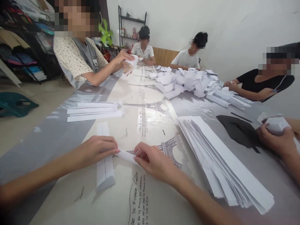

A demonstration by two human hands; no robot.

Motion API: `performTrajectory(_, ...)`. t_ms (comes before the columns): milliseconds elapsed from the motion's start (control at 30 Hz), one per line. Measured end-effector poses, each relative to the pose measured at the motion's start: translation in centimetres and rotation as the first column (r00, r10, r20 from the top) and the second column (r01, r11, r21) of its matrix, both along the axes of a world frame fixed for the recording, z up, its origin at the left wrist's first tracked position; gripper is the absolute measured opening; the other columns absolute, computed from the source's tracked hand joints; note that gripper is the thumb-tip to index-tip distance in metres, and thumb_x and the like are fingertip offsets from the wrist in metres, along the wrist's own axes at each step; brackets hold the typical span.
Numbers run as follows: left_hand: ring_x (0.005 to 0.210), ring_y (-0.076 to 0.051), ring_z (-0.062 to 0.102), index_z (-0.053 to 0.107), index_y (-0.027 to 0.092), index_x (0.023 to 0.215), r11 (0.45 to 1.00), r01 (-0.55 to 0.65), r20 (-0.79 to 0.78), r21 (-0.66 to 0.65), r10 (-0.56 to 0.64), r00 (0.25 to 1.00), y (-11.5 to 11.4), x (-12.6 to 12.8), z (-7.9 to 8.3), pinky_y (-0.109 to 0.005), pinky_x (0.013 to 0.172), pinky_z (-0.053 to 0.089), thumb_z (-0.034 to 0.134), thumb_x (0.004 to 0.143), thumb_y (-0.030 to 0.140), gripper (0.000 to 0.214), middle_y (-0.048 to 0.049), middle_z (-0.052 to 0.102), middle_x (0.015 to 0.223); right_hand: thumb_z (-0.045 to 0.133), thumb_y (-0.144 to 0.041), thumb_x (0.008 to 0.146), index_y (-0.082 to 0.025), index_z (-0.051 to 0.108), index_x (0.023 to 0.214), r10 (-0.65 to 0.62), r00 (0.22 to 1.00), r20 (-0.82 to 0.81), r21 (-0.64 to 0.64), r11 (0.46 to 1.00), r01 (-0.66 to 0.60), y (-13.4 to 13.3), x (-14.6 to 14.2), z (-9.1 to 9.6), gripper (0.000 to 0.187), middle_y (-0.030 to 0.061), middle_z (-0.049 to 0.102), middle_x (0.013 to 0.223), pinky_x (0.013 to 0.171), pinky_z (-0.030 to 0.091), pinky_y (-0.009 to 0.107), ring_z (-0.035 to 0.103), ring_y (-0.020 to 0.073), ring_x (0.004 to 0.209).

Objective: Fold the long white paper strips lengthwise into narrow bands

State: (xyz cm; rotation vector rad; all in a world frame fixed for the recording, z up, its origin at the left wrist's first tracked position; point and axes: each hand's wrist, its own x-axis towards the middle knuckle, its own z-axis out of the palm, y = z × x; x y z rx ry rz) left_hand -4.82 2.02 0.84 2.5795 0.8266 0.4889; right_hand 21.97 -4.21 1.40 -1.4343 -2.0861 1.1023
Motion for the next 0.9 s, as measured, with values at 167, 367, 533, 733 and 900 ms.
performTrajectory(167,0.071,-0.015,0.063,0.067,0.020,0.082,1.000,0.029,-0.048,-0.004,-0.029,0.998,-0.2,-0.1,1.1,-0.026,0.064,0.044,0.047,0.106,0.035,0.034,0.0002,0.066,0.081,0.053,-0.023,0.099,-0.025,0.060,0.105,0.034,0.999,-0.036,-0.035,0.999,-0.035,-0.9,-1.0,-0.4,0.009,-0.0031,0.066,0.080,0.058,0.045,0.026,0.056,0.0123,0.063)
performTrajectory(367,0.073,-0.017,0.057,0.056,0.019,0.077,0.989,0.071,-0.068,0.129,-0.063,0.996,0.3,-0.1,-0.2,-0.031,0.073,0.044,0.040,0.109,0.029,0.037,-0.0012,0.058,0.080,0.053,-0.020,0.100,-0.030,0.060,0.132,0.115,0.993,-0.009,0.060,0.992,-0.114,-0.5,-1.0,-1.1,0.034,-0.0018,0.062,0.088,0.065,0.049,0.027,0.055,0.0121,0.067)
performTrajectory(533,0.077,-0.019,0.055,0.056,0.017,0.081,0.921,0.081,-0.120,0.381,-0.037,0.992,0.6,0.3,-1.9,-0.034,0.077,0.043,0.039,0.109,0.027,0.034,-0.0035,0.058,0.083,0.047,-0.020,0.104,-0.034,0.063,0.135,0.188,0.962,0.200,0.222,0.947,-0.231,-0.5,-0.7,-1.1,0.038,0.0030,0.060,0.103,0.065,0.048,0.028,0.055,0.0125,0.069)
performTrajectory(733,0.080,-0.020,0.057,0.058,0.018,0.085,0.863,0.065,-0.135,0.502,0.003,0.991,0.8,0.4,-2.4,-0.039,0.091,0.042,0.042,0.108,0.026,0.029,-0.0025,0.059,0.083,0.043,-0.024,0.107,-0.030,0.063,0.135,0.207,0.888,0.410,0.320,0.879,-0.353,-0.7,-0.8,-0.6,0.035,0.0052,0.058,0.101,0.057,0.044,0.028,0.052,0.0122,0.060)
performTrajectory(900,0.087,-0.020,0.056,0.058,0.018,0.087,0.893,0.058,-0.102,0.446,-0.014,0.995,1.2,0.3,-2.7,-0.040,0.095,0.042,0.042,0.108,0.024,0.027,-0.0031,0.060,0.090,0.041,-0.024,0.108,-0.031,0.060,0.136,0.206,0.884,0.420,0.348,0.863,-0.367,-0.6,-0.6,-1.0,0.035,0.0040,0.058,0.098,0.056,0.043,0.027,0.053,0.0126,0.063)
